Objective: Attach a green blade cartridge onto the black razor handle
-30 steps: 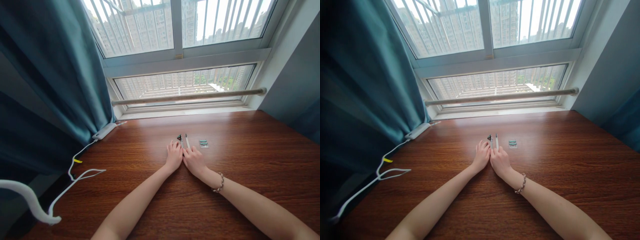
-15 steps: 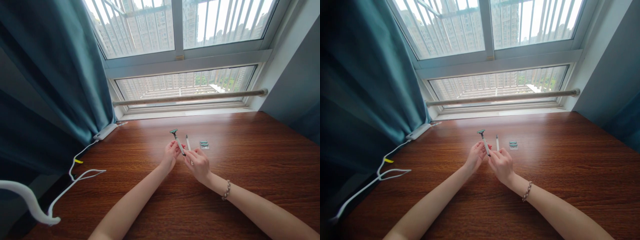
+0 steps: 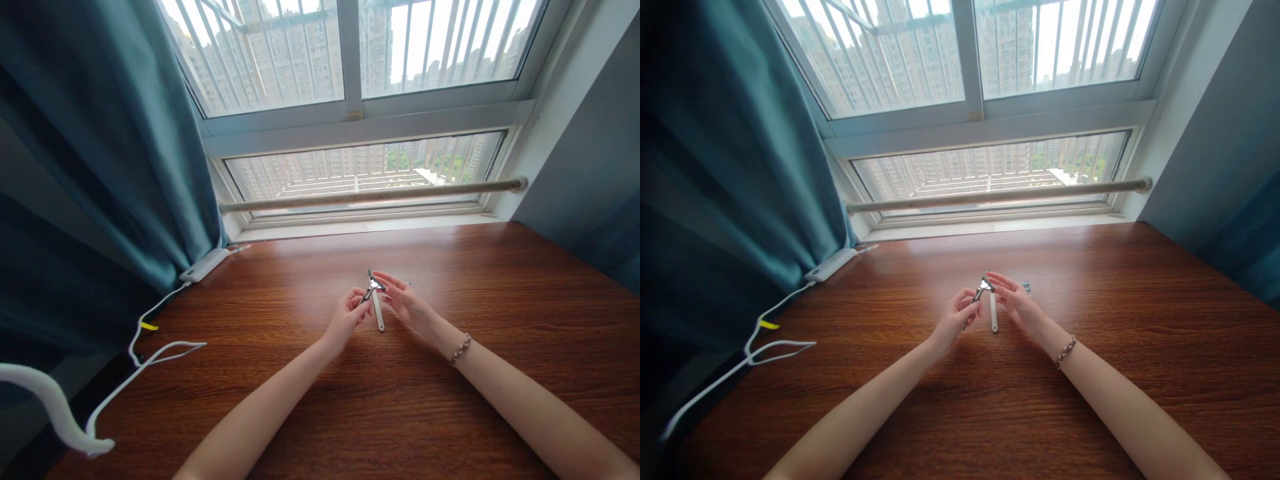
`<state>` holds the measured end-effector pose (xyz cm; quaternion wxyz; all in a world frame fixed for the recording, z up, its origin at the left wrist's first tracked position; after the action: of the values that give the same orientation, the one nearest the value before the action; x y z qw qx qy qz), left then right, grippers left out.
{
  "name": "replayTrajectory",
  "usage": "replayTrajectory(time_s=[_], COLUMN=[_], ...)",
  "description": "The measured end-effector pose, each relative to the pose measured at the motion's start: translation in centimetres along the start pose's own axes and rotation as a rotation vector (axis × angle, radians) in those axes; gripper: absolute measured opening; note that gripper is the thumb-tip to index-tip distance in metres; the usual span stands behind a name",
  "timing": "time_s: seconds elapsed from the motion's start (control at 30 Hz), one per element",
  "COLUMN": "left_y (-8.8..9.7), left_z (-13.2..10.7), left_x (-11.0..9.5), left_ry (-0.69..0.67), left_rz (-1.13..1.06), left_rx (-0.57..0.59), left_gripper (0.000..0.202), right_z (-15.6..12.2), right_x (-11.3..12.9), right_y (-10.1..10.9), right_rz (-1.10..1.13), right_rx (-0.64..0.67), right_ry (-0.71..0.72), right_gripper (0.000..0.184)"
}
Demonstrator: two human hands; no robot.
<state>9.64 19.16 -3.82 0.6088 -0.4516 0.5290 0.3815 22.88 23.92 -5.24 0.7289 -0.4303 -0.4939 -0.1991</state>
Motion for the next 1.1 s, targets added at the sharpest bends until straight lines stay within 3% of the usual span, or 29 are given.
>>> replayTrajectory(time_s=[0.2,0.5,1.1], left_y=[-0.6,-1.2,-1.3], left_z=[-0.2,-0.6,-0.8], left_x=[0.6,1.5,1.1], left_ry=[0.17,0.248,0.228], left_rz=[-0.005,-0.195,-0.155], left_rx=[0.049,0.132,0.102], left_gripper=[0.047,0.045,0.041], right_z=[-0.3,-0.2,-0.3], right_x=[-0.9,-1.1,-1.3], right_y=[0.0,-0.2,-0.2], right_rz=[0.089,0.187,0.264], right_rx=[0.121,0.178,0.227], right_ry=[-0.04,-0.05,-0.046], right_gripper=[0.043,0.04,0.041])
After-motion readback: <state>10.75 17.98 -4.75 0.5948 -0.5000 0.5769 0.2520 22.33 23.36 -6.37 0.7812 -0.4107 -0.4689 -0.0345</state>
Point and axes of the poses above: each hand's wrist, its own z-axis towards the middle knuckle, its own y-axis out of the back of the hand, x = y × z, the point moved 4 cm from there along z, towards the middle knuckle, and after that the axes turned 8 degrees about x, right-handed, at the moved point
